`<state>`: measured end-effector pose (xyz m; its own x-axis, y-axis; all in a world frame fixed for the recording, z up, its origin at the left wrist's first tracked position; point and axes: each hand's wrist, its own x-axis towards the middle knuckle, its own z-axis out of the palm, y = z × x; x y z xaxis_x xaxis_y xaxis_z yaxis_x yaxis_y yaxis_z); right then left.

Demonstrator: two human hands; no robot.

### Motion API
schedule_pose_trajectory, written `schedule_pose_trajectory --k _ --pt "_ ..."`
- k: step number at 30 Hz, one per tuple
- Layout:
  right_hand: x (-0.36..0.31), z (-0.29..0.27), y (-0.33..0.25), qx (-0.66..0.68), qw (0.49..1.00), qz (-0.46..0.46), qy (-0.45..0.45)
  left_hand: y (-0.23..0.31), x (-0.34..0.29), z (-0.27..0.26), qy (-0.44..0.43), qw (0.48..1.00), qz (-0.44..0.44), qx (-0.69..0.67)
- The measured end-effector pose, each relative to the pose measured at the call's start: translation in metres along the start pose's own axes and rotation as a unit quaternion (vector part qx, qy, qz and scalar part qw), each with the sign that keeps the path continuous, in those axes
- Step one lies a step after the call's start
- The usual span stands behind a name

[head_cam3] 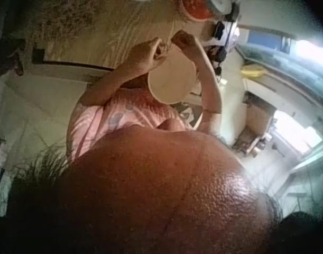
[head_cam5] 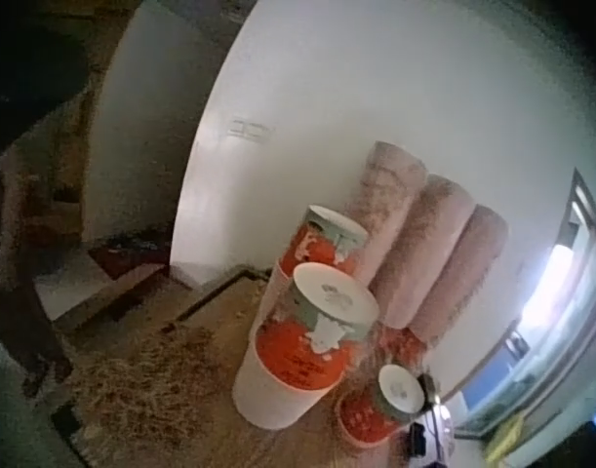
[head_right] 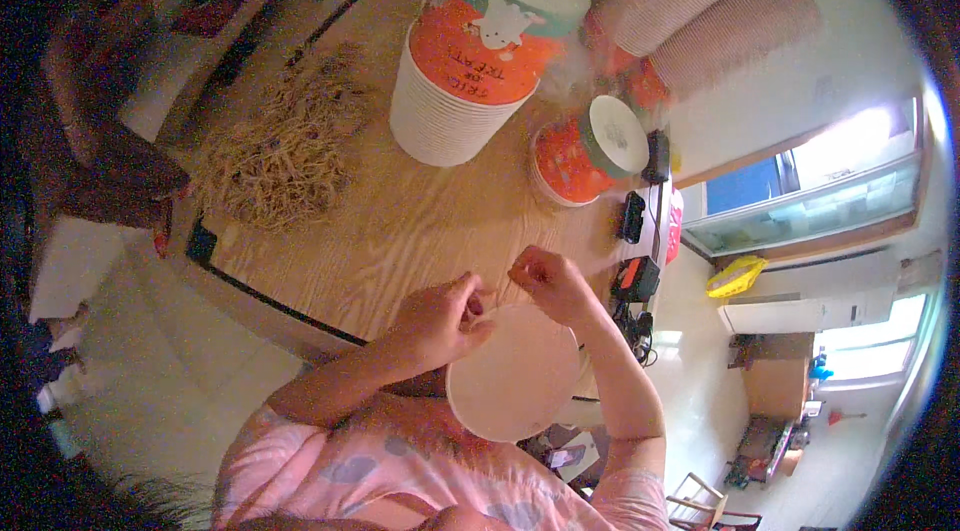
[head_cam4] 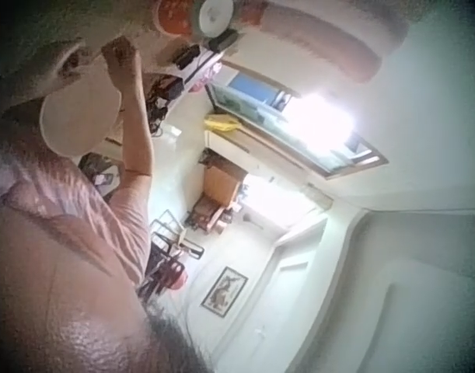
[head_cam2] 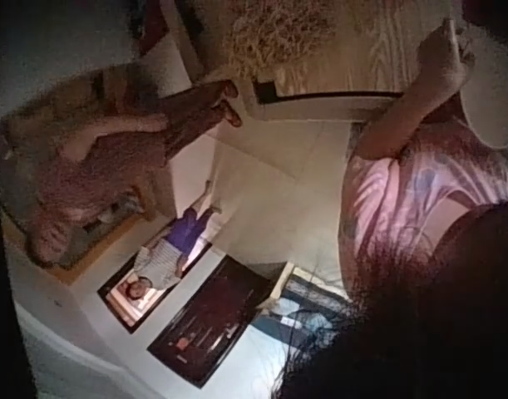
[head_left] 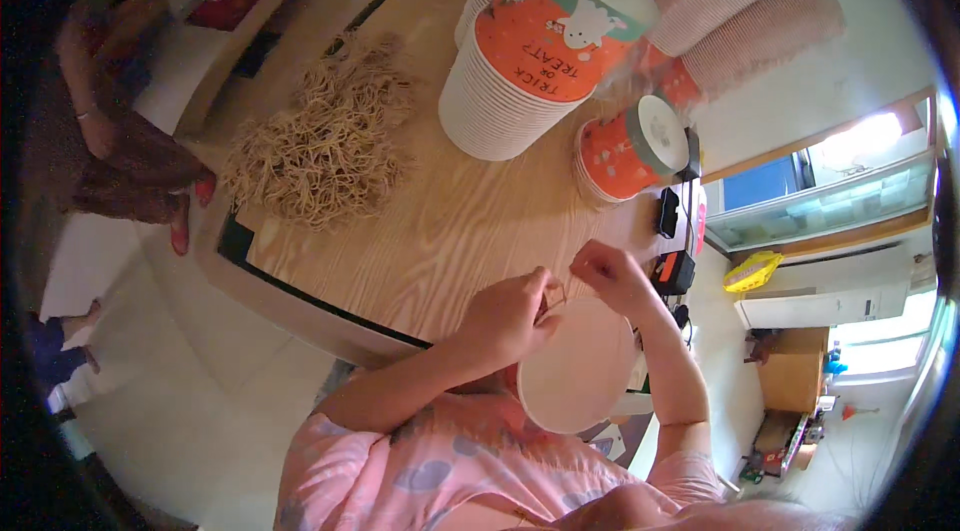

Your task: Attaching string or plastic handles to festive paper buckets by threading them through pre-drilled holes.

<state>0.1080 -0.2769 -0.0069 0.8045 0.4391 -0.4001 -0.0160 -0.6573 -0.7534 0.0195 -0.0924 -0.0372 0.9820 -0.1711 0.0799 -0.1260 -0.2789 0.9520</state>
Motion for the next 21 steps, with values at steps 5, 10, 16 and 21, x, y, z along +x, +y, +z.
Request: schedule_pose_trajectory --k 5,10,16,21 --pt "-0.001 -0.002 0.010 0.037 0.994 0.061 -0.089 -0.002 -0.002 -0.001 -0.002 0.998 0.038 0.058" --pt "-0.004 -0.009 -0.015 0.099 0.985 0.083 -0.112 0.003 -0.003 -0.004 0.009 0.994 0.056 0.090" --pt "-0.001 -0.025 0.003 0.042 0.976 0.018 -0.211 0.002 -0.006 -0.001 0.005 0.992 0.072 0.103" --pt "-0.001 -0.008 -0.003 0.070 0.979 0.057 -0.181 0.003 -0.006 -0.002 -0.018 0.991 0.080 0.108"
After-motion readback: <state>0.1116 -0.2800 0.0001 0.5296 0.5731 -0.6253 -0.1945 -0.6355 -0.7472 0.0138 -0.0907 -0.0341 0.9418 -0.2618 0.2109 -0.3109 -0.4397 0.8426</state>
